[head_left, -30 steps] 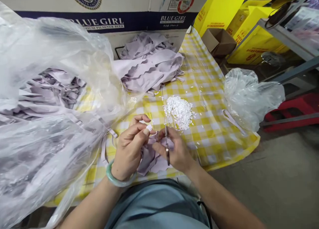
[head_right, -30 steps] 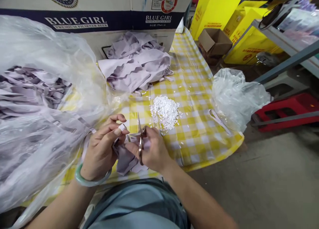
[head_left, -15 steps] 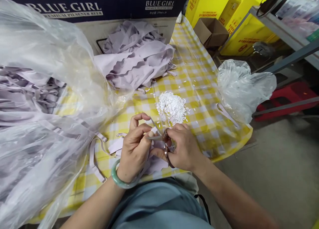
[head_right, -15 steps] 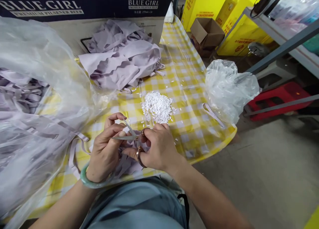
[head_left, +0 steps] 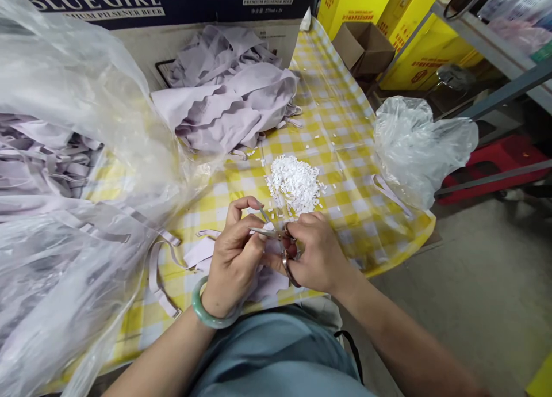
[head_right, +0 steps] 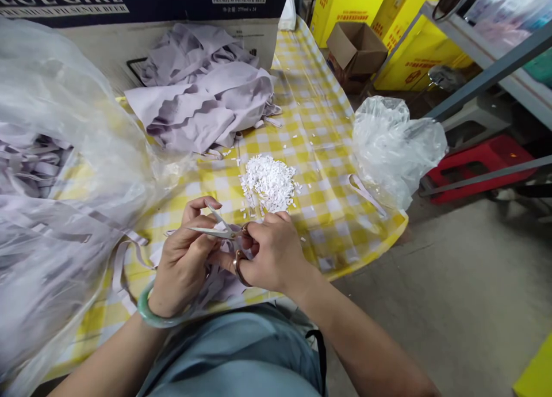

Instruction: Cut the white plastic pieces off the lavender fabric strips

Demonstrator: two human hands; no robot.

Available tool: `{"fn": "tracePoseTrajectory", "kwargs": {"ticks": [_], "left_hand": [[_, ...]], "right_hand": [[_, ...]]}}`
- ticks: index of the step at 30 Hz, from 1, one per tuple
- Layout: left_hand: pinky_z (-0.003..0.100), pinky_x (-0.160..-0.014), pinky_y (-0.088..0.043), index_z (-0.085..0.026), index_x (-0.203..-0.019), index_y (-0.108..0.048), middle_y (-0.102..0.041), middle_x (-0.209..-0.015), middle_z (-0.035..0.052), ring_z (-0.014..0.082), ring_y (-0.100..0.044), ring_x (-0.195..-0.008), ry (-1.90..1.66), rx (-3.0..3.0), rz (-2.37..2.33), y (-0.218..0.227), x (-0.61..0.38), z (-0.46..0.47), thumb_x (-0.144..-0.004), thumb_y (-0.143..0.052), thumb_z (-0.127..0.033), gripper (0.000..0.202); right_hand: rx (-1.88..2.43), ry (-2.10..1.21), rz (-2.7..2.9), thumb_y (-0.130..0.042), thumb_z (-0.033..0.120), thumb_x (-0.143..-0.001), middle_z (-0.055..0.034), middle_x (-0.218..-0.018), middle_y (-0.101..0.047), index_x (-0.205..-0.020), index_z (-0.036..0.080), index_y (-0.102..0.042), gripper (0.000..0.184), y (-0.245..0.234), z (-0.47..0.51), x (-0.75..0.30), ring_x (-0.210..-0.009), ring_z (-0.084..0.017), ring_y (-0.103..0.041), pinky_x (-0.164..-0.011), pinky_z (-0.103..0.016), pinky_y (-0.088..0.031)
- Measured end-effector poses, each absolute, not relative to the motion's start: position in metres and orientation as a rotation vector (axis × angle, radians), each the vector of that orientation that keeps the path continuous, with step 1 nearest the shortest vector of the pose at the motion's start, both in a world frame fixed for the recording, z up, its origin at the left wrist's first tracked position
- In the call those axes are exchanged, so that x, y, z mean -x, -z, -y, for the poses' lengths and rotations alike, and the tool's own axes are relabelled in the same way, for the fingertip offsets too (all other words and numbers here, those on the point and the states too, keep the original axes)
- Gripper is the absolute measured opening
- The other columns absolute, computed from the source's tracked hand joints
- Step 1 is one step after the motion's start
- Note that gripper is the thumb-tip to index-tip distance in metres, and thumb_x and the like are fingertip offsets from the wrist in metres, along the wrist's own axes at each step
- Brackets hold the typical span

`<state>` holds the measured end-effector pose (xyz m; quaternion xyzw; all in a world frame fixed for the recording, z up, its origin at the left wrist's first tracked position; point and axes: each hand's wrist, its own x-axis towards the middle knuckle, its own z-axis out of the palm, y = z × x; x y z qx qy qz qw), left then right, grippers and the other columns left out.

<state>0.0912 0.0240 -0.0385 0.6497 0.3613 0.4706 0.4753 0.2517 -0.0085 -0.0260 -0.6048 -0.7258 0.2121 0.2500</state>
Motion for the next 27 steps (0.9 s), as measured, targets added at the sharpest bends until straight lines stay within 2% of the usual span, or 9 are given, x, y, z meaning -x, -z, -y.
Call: {"fn": "tracePoseTrajectory", "kwargs": {"ticks": [8, 13, 16, 20, 22, 25, 27], "left_hand": [[0.040, -0.096, -0.040, -0.021, -0.073, -0.062, -0.054, -0.074, 0.0046, 0.0252, -0.047, -0.113, -1.132, -1.589, -0.895, 0.039, -0.096, -0.027, -0.095, -0.052, -0.023, 0.024], [0.039, -0.097, -0.042, -0.020, -0.071, -0.062, -0.055, -0.090, 0.0068, 0.0237, -0.048, -0.114, -1.064, -1.591, -0.912, 0.038, -0.107, -0.034, -0.092, -0.053, -0.019, 0.023], [0.038, -0.098, -0.043, -0.019, -0.070, -0.060, -0.054, -0.102, 0.0081, 0.0233, -0.049, -0.115, -1.029, -1.596, -0.909, 0.042, -0.114, -0.041, -0.090, -0.054, -0.019, 0.021], [0.039, -0.101, -0.043, -0.018, -0.070, -0.058, -0.054, -0.105, 0.0090, 0.0231, -0.050, -0.117, -0.996, -1.646, -0.929, 0.050, -0.121, -0.048, -0.091, -0.052, -0.018, 0.022], [0.040, -0.100, -0.044, -0.018, -0.074, -0.058, -0.056, -0.108, 0.0106, 0.0238, -0.051, -0.118, -0.938, -1.750, -0.939, 0.051, -0.119, -0.045, -0.092, -0.052, -0.018, 0.019], [0.045, -0.102, -0.044, -0.017, -0.091, -0.059, -0.056, -0.120, 0.0151, 0.0274, -0.051, -0.119, -0.820, -2.011, -1.040, 0.049, -0.098, -0.032, -0.090, -0.059, -0.022, 0.005], [0.047, -0.103, -0.043, -0.017, -0.100, -0.057, -0.055, -0.125, 0.0161, 0.0277, -0.051, -0.120, -0.803, -2.119, -1.167, 0.047, -0.072, -0.022, -0.089, -0.058, -0.018, 0.011]], "right_hand": [[1.702, -0.521, 1.978, -0.071, 0.047, -0.075, 0.0004, -0.054, -0.057, -0.054, 0.020, -0.049, 0.041, 0.030, 0.011, -0.257, -0.061, -0.015, -0.052, -0.070, -0.030, -0.035], [1.808, -0.490, 1.945, -0.070, 0.040, -0.077, -0.0006, -0.053, -0.056, -0.052, 0.020, -0.050, 0.038, 0.036, 0.014, -0.267, -0.055, -0.014, -0.050, -0.063, -0.029, -0.035], [1.929, -0.509, 1.870, -0.069, 0.041, -0.079, -0.0008, -0.050, -0.057, -0.051, 0.020, -0.050, 0.040, 0.040, 0.013, -0.274, -0.052, -0.014, -0.047, -0.057, -0.028, -0.032], [2.007, -0.780, 1.612, -0.067, 0.052, -0.080, 0.0021, -0.046, -0.053, -0.050, 0.021, -0.051, 0.046, 0.045, 0.009, -0.283, -0.046, -0.011, -0.042, -0.049, -0.025, -0.029], [1.976, -0.840, 1.534, -0.066, 0.058, -0.079, 0.0024, -0.050, -0.053, -0.056, 0.021, -0.053, 0.045, 0.048, 0.009, -0.286, -0.049, -0.012, -0.045, -0.050, -0.025, -0.033], [1.877, -0.775, 1.543, -0.067, 0.059, -0.077, 0.0016, -0.061, -0.056, -0.072, 0.021, -0.055, 0.040, 0.055, 0.013, -0.287, -0.056, -0.014, -0.051, -0.057, -0.027, -0.041], [1.801, -0.765, 1.584, -0.066, 0.056, -0.080, 0.0001, -0.070, -0.058, -0.082, 0.021, -0.054, 0.037, 0.061, 0.015, -0.286, -0.062, -0.015, -0.053, -0.061, -0.029, -0.045]]}}
